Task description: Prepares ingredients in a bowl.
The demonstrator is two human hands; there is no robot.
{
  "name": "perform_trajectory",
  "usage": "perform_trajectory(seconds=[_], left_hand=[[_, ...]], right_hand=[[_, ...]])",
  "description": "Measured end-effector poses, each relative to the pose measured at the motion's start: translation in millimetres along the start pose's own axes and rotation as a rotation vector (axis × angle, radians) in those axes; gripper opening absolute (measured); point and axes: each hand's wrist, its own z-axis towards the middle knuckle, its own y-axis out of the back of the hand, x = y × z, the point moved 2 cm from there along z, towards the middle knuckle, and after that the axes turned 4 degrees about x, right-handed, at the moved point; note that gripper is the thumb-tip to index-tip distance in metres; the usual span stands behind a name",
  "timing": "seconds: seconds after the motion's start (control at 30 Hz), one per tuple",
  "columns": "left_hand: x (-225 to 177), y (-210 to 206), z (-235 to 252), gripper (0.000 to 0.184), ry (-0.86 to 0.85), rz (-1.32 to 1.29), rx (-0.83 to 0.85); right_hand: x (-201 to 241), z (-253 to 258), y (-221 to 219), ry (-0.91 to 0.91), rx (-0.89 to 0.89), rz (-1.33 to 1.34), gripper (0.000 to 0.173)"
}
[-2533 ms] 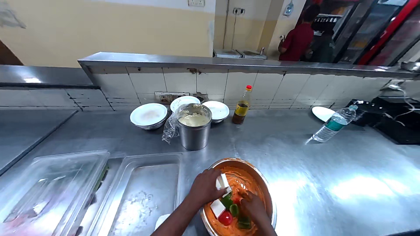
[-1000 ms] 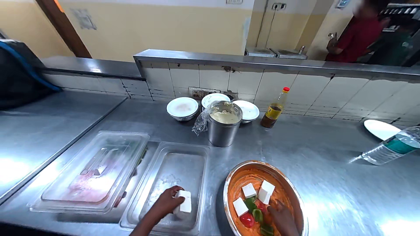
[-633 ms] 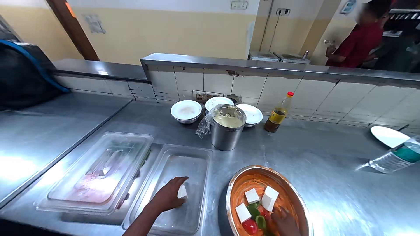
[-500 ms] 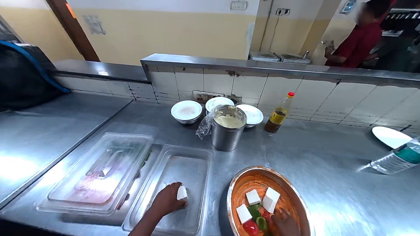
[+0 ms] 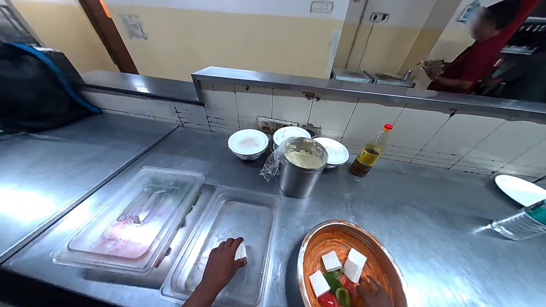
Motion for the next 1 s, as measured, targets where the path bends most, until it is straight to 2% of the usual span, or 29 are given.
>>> perform_trajectory(seconds=[0.17,0.27,0.43,0.6,0.7,0.9,1.0], left_hand=[[0,11,7,0.083,0.063,0.011,0.086],[-7,13,6,0.076,0.076,0.092,0.119],[-8,4,2,0.066,0.081,0.067,0.060],[0,3,5,0.072,0.060,0.002,0.039],[11,9,9,0.079,0.025,-0.035,0.104],[10,7,2,0.069,0.029,0.011,0.068],[9,8,-1,0.075,0.039,-0.001,0.063]], right_hand=[[0,0,0,0.001,-0.009,-0.002,0.051],[1,-2,0,-0.004,-0.003,0.002,0.051],[-2,-3,-1,0.007,-0.019,0.015,0.053],[0,0,-1,-0.003,-0.010,0.003,0.051],[1,0,0,-0.007,-0.012,-0.015,0.052],[0,1,0,-0.017,-0.012,0.002,0.053],[-1,0,-1,-0.020,-0.014,0.006,0.055]])
